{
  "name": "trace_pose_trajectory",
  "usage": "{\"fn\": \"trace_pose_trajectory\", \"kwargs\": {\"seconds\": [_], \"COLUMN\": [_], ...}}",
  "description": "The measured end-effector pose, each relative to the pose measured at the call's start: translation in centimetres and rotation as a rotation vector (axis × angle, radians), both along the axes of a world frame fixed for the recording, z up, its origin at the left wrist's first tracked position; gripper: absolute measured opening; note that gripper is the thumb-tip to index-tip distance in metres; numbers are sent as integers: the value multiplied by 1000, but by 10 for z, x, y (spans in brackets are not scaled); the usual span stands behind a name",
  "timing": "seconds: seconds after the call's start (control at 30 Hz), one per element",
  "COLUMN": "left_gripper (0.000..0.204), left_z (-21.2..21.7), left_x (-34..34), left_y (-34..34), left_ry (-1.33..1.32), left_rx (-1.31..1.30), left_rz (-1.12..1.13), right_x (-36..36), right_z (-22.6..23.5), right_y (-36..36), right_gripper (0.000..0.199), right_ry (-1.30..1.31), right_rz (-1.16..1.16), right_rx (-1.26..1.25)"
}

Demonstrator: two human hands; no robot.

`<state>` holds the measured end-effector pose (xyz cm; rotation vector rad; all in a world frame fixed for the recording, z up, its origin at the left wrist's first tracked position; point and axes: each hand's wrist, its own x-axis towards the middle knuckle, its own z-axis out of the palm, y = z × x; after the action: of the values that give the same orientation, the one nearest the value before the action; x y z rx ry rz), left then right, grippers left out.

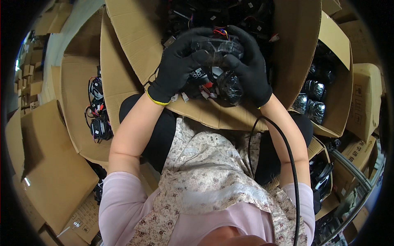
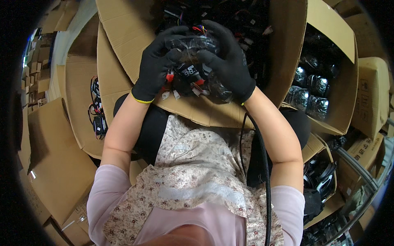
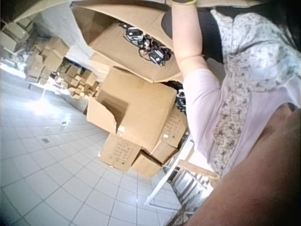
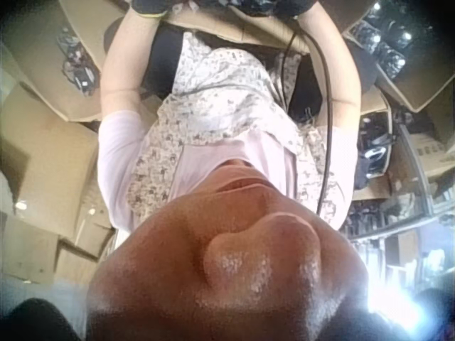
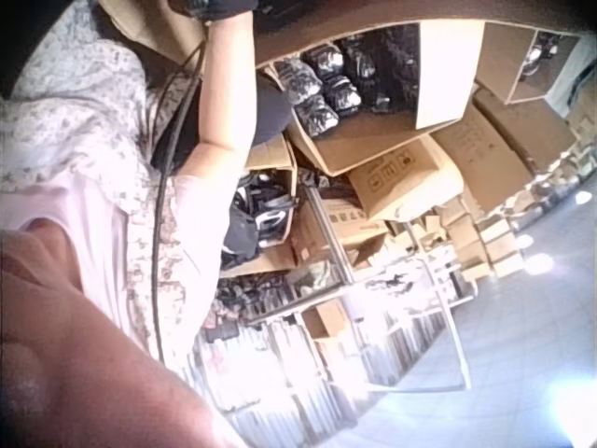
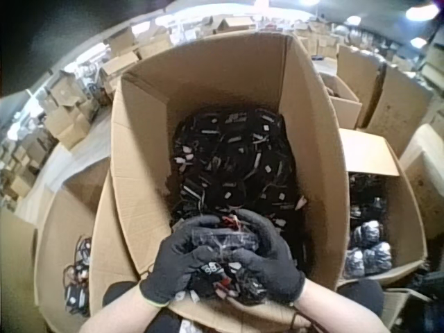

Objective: Sorting and inspecting electronic devices and their wiring from large cardboard boxes on a warehouse floor.

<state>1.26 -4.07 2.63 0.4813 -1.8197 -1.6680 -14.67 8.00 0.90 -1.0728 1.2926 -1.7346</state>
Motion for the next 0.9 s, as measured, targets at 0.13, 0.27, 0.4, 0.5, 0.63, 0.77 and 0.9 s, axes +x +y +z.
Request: {"fn": "trace_pose_trajectory", "kwargs": {"seconds": [0.13, 0.27, 0.4, 0.5, 0.63, 0.77, 0.9], "left_gripper": [32, 42, 58, 76, 80, 67, 61], "left_z": [4, 12, -2, -16, -21, -27, -16], "left_x": [6, 15, 15, 14, 15, 16, 16], "left_y": [-11, -20, -20, -29, -34, -42, -34], "left_ry": [-116, -215, -198, -333, -406, -383, -331], "left_rx": [-397, -873, -882, -839, -1003, -1019, -988], "left_rz": [40, 29, 154, 132, 34, -1, -56], "right_x": [-8, -7, 2, 1, 1, 3, 7], "right_z": [-10, -25, -34, -43, -47, -43, -45], "right_y": [6, 4, 6, 2, 1, 4, 14], "right_gripper": [81, 86, 71, 52, 48, 51, 44], "right_ry": [251, 344, 419, 708, 732, 738, 692], "right_rz": [-15, -7, -95, -161, -85, -101, -24], "right_rx": [-33, -35, -35, -251, -360, -268, -129]}}
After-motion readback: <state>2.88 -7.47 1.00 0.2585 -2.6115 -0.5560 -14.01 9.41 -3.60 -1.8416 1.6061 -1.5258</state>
